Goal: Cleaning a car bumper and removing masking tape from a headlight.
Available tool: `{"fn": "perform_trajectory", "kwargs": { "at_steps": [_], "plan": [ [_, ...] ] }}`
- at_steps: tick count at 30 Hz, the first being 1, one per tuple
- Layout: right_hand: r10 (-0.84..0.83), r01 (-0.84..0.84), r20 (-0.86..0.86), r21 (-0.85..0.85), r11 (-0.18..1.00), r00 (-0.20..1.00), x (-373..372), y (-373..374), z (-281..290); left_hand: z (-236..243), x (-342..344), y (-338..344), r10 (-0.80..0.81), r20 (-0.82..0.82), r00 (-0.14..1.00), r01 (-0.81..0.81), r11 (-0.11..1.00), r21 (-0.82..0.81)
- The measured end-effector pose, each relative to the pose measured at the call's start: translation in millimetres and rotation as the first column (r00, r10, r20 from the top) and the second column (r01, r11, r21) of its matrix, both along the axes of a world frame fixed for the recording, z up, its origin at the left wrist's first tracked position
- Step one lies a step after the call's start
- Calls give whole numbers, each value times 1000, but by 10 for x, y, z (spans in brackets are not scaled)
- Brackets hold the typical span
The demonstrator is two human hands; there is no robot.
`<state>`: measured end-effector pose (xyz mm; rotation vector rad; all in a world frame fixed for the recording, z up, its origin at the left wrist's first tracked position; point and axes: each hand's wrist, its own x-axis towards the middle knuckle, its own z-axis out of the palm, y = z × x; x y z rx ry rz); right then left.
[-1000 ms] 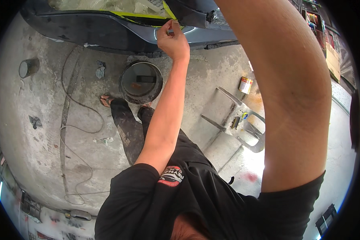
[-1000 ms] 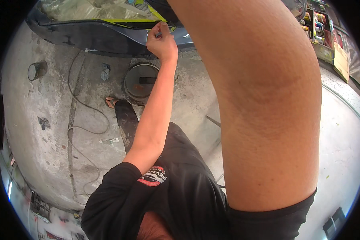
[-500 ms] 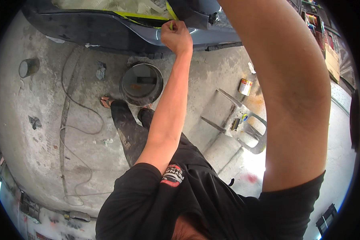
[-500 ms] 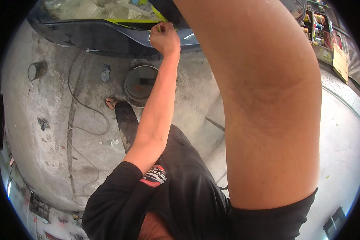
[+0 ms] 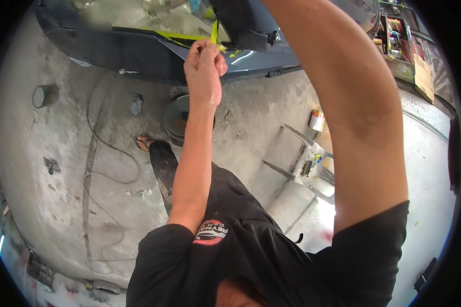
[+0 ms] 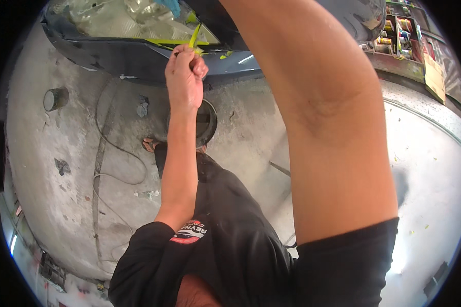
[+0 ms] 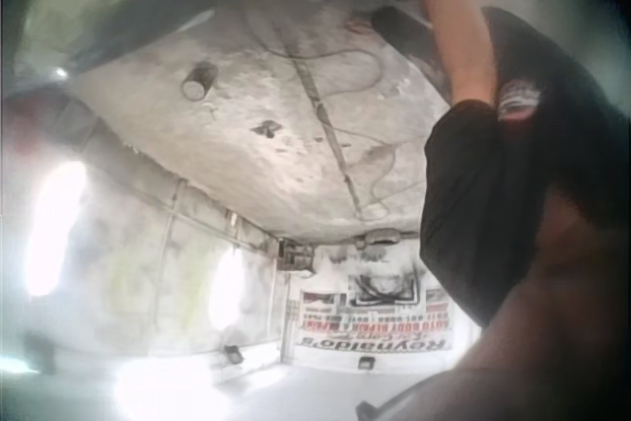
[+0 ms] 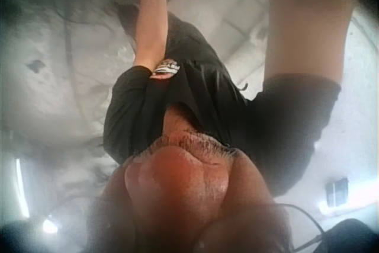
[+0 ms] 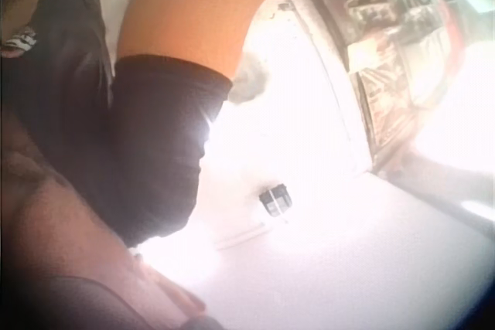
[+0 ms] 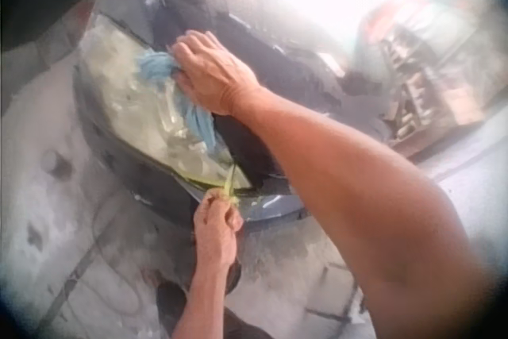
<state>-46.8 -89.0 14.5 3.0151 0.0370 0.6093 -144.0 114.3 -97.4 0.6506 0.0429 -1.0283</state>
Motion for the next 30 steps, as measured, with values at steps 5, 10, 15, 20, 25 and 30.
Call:
{"fn": "perform_trajectory", "kwargs": {
  "at_steps": [5,10,15,20,25,30],
  "plan": [
    [-11,7,444,11,1000,896,22,-8,-10,379,376,443,97,89,991,-81,982,-172],
    [-314,168,608,287,943,729,137,-155,-36,404,890,519,380,324,867,-342,924,-169],
    [-581,397,561,425,814,590,207,-242,-38,273,1106,293,394,454,799,-385,915,-117],
    [-599,449,510,396,801,617,200,-198,-36,-13,693,-336,201,900,387,-476,879,8],
    [-574,442,520,366,819,633,197,-182,-40,-230,524,-524,47,992,116,-597,802,32],
    [-589,460,501,368,808,634,202,-147,-38,-246,561,-515,-32,998,46,-512,857,51]
  ]
}}
